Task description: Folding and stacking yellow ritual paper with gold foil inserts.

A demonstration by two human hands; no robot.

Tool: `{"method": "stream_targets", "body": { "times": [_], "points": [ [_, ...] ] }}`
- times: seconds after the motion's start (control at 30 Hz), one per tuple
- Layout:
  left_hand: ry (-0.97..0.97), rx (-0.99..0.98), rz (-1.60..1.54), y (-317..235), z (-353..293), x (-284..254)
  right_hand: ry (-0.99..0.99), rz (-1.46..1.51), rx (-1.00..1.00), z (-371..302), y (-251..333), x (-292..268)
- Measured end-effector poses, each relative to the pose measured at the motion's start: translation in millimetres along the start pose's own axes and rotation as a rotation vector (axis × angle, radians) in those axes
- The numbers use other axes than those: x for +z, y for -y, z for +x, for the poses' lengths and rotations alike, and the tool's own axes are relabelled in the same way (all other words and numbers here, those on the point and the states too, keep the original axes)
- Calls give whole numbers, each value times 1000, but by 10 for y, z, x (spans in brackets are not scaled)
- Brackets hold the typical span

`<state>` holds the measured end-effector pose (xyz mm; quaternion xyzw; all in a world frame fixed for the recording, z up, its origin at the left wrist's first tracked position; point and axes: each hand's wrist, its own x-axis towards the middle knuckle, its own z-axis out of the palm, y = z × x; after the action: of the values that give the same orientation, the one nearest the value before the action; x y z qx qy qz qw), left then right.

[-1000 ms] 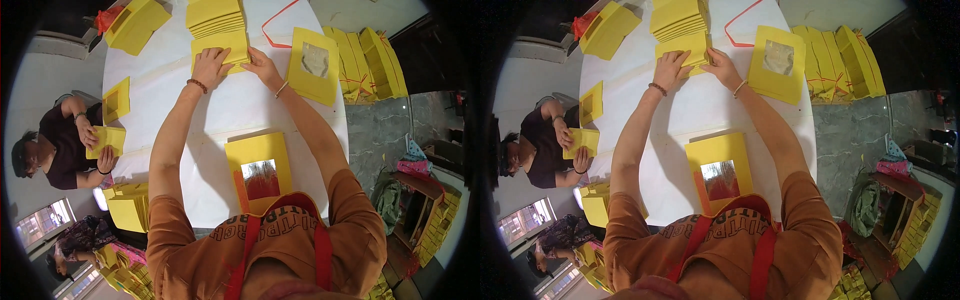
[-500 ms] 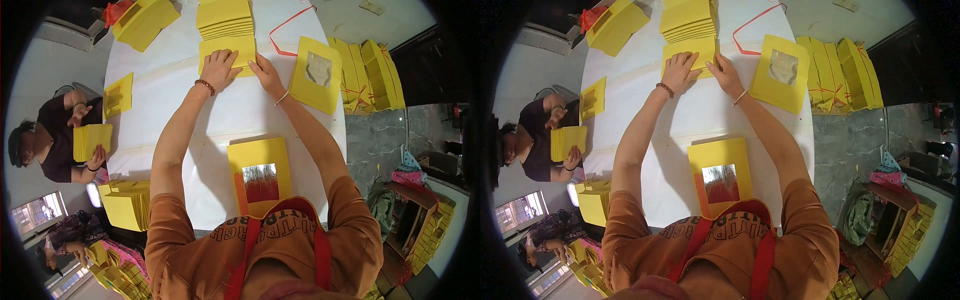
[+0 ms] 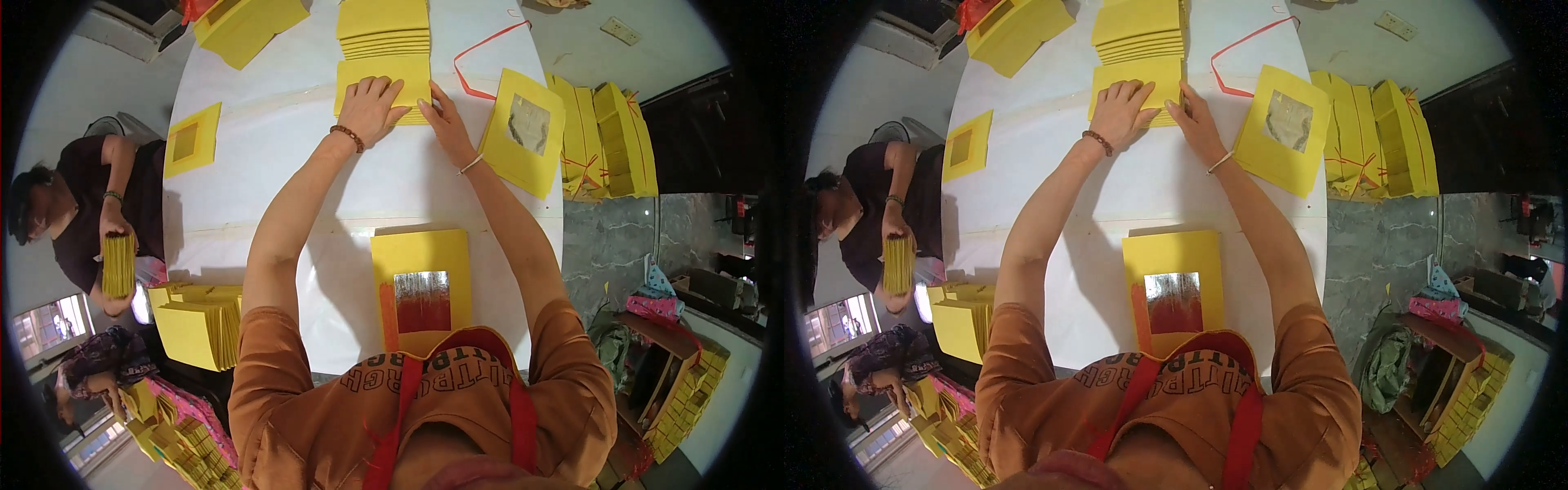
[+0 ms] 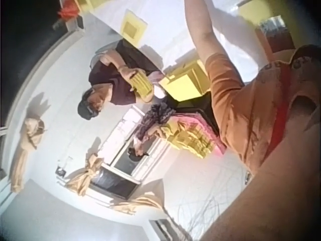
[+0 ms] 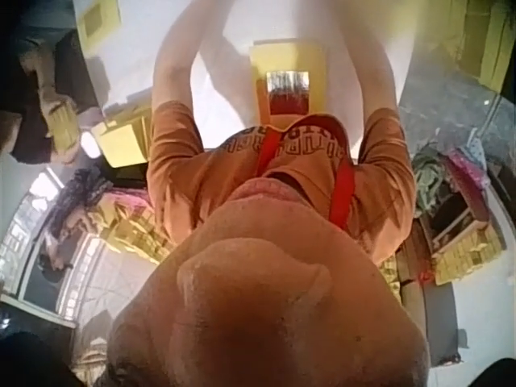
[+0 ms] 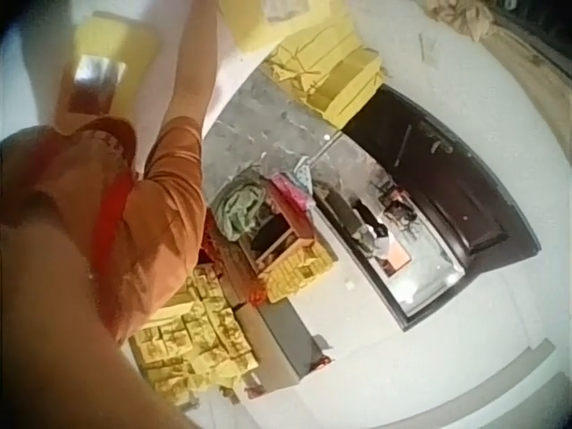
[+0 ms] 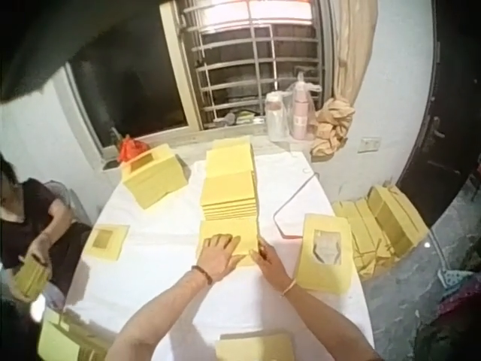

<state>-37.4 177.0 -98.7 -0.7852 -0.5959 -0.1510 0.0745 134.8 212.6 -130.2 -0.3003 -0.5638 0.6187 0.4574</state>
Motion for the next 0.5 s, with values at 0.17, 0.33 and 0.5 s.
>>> {"method": "stream_targets", "body": {
  "times": [0.17,0.33,0.5],
  "points": [
    [-26,17,-27,33,19,-24,-41,-843,-469,207,48,-73],
    [134,19,-299,346,107,-3,330,-1259,-362,498,28,-151],
    [126,-82,-27,429,36,-7,365,-1213,-394,508,-132,-251]
  ]
}}
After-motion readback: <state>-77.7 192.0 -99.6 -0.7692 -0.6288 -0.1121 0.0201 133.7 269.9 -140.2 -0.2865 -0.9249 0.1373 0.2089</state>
